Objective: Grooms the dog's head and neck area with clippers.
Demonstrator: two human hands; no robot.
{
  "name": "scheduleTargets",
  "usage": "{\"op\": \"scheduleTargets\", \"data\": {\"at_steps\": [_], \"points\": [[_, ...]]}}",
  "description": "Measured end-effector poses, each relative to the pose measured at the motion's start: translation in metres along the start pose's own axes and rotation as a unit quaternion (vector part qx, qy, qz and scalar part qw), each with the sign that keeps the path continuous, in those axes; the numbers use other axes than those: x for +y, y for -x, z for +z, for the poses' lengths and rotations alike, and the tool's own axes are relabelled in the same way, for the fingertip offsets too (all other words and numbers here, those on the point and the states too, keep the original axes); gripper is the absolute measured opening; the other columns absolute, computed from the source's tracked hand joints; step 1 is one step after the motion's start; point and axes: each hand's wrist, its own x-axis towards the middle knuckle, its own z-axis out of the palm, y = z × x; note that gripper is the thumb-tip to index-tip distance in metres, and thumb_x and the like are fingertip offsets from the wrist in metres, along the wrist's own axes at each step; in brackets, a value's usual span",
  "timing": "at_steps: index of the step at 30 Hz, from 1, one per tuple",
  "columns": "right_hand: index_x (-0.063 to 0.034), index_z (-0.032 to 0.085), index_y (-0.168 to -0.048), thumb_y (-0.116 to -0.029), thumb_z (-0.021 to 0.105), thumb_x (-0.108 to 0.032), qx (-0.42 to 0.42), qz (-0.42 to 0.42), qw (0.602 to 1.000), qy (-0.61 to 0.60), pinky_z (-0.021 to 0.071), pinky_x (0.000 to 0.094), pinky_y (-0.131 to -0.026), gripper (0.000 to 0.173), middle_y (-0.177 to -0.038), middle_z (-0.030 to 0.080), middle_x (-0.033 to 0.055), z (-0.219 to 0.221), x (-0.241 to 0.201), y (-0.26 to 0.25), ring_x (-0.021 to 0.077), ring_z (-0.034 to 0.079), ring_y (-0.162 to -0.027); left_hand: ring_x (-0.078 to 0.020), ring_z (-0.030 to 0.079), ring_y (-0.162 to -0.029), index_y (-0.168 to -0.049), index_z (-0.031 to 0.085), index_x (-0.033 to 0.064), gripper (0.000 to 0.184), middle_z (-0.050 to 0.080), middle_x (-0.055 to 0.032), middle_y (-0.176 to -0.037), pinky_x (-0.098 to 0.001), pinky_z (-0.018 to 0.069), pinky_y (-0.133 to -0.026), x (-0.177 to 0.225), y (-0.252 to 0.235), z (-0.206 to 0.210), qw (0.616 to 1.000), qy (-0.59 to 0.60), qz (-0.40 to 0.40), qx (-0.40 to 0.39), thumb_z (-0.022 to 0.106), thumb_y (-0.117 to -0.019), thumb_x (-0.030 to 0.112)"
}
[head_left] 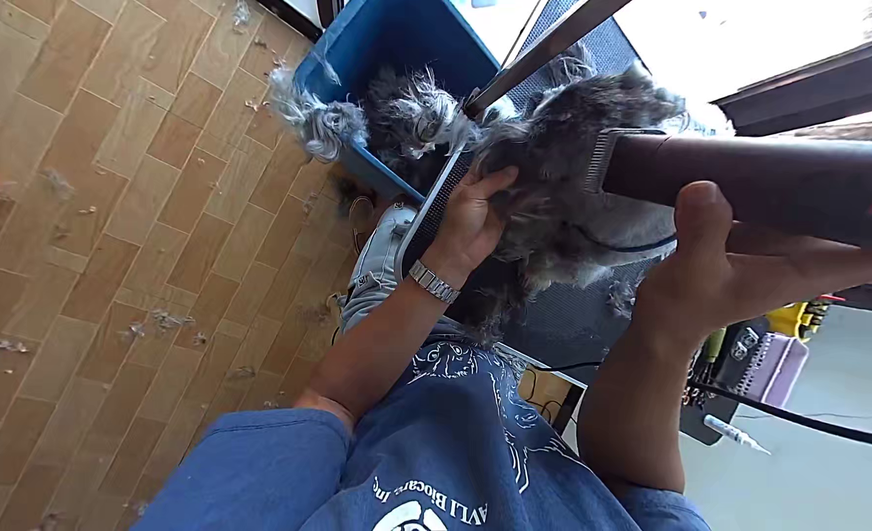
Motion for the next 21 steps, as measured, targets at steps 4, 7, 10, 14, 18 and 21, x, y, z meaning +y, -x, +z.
{"op": "scheduleTargets", "data": {"at_steps": [4, 7, 10, 14, 18, 21], "points": [[0.0103, 0.018, -0.141, -0.0861, 0.08, -0.007, 0.029, -0.031, 0.999, 0.02, 0.0545, 0.0389, -0.104, 0.085, -0.133, 0.051, 0.0144, 0.007, 0.0, -0.016, 0.0205, 0.058, -0.127, -0.0232, 0.068, -0.105, -0.123, 0.055, 0.0007, 0.023, 0.067, -0.0127, -0.112, -0.0418, 0.0561, -0.098, 0.001, -0.007, 0.019, 0.998, -0.013, 0.032, -0.044, 0.05, -0.1008, -0.005], [0.0115, 0.023, -0.132, -0.0773, 0.085, -0.003, 0.116, -0.072, 0.991, 0.002, 0.059, 0.0423, -0.095, 0.084, -0.122, 0.052, 0.019, 0.017, 0.002, -0.035, 0.024, 0.062, -0.116, -0.0211, 0.068, -0.103, -0.119, 0.056, 0.0001, 0.021, 0.067, -0.0119, -0.11, -0.0403, 0.0567, -0.097, -0.002, -0.011, 0.041, 0.995, -0.039, 0.069, -0.068, 0.051, -0.0998, -0.005], [0.013, 0.02, -0.134, -0.0771, 0.085, -0.002, 0.166, -0.084, 0.982, 0.01, 0.0582, 0.0382, -0.096, 0.087, -0.124, 0.049, 0.0185, 0.018, 0.006, -0.044, 0.0217, 0.059, -0.118, -0.0195, 0.067, -0.104, -0.119, 0.058, -0.0006, 0.022, 0.067, -0.0108, -0.109, -0.0399, 0.0559, -0.097, -0.008, -0.014, 0.061, 0.988, -0.066, 0.105, -0.096, 0.053, -0.0982, -0.005], [0.0054, 0.014, -0.15, -0.0908, 0.078, -0.013, 0.176, -0.061, 0.982, 0.028, 0.0532, 0.0344, -0.104, 0.09, -0.142, 0.048, 0.0106, 0.004, 0.018, -0.033, 0.0165, 0.055, -0.13, -0.0152, 0.066, -0.106, -0.123, 0.06, 0.0019, 0.025, 0.068, -0.0071, -0.113, -0.0364, 0.0551, -0.098, -0.01, -0.01, 0.076, 0.967, -0.145, 0.155, -0.139, 0.054, -0.0984, -0.002], [-0.001, 0.021, -0.146, -0.0904, 0.079, -0.015, 0.202, -0.011, 0.979, -0.035, 0.0546, 0.0342, -0.101, 0.081, -0.134, 0.052, 0.0041, 0.016, 0.017, -0.032, 0.0135, 0.059, -0.124, -0.0096, 0.063, -0.113, -0.134, 0.058, 0.013, 0.032, 0.065, 0.0007, -0.124, -0.0316, 0.0533, -0.099, -0.01, 0.004, 0.078, 0.938, -0.244, 0.188, -0.161, 0.053, -0.1035, 0.008], [-0.0054, 0.025, -0.143, -0.0878, 0.081, -0.016, 0.207, 0.005, 0.974, -0.094, 0.0575, 0.0341, -0.097, 0.08, -0.129, 0.056, 0.0004, 0.023, 0.012, -0.034, 0.0118, 0.063, -0.117, -0.0097, 0.064, -0.112, -0.128, 0.062, 0.0163, 0.025, 0.067, 0.0022, -0.121, -0.0306, 0.054, -0.099, -0.015, -0.002, 0.082, 0.952, -0.203, 0.185, -0.133, 0.055, -0.1037, 0.011]]}}
